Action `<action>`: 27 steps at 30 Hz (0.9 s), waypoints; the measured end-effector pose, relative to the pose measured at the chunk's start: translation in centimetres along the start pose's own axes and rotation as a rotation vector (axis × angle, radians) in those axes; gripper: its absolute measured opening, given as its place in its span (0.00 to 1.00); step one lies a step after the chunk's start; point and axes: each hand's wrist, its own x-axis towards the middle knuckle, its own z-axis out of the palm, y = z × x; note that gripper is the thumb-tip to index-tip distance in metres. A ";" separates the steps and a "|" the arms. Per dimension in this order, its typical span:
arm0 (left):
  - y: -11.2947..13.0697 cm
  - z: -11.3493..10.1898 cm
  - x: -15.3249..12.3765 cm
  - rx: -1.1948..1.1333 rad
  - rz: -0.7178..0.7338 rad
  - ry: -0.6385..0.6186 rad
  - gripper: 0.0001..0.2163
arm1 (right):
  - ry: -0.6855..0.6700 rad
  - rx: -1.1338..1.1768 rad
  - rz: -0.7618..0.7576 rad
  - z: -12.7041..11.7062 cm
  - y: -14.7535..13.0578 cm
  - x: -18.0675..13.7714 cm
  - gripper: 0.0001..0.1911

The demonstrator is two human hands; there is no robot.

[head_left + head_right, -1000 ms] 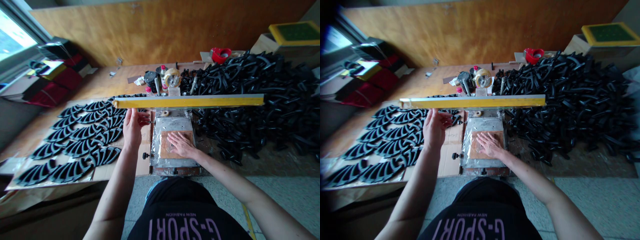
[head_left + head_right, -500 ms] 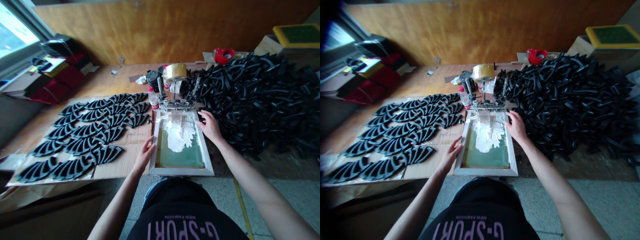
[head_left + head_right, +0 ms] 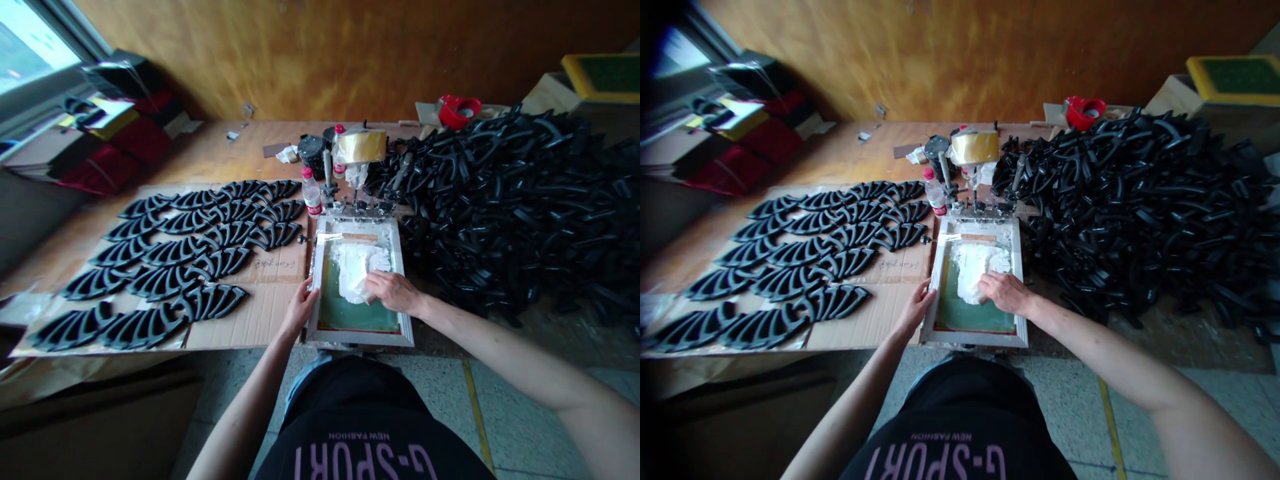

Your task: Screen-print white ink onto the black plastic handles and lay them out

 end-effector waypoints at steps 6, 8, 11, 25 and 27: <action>-0.4 0.1 0.2 -0.035 -0.006 -0.012 0.30 | 0.088 -0.036 0.033 -0.4 0.1 2.0 0.07; -0.3 0.1 0.1 -0.054 -0.009 -0.018 0.31 | 0.159 -0.113 0.061 0.5 -0.3 2.5 0.08; -0.1 0.1 0.0 -0.080 -0.011 -0.035 0.31 | 0.148 -0.142 -0.056 2.1 -1.3 1.0 0.10; 4.6 -0.5 -2.2 -0.122 -0.046 -0.013 0.37 | 0.242 -0.041 0.396 -7.1 3.4 6.5 0.34; 7.2 -1.1 -3.2 -0.153 -0.013 -0.018 0.33 | 0.429 -0.043 0.448 -8.7 5.4 5.1 0.31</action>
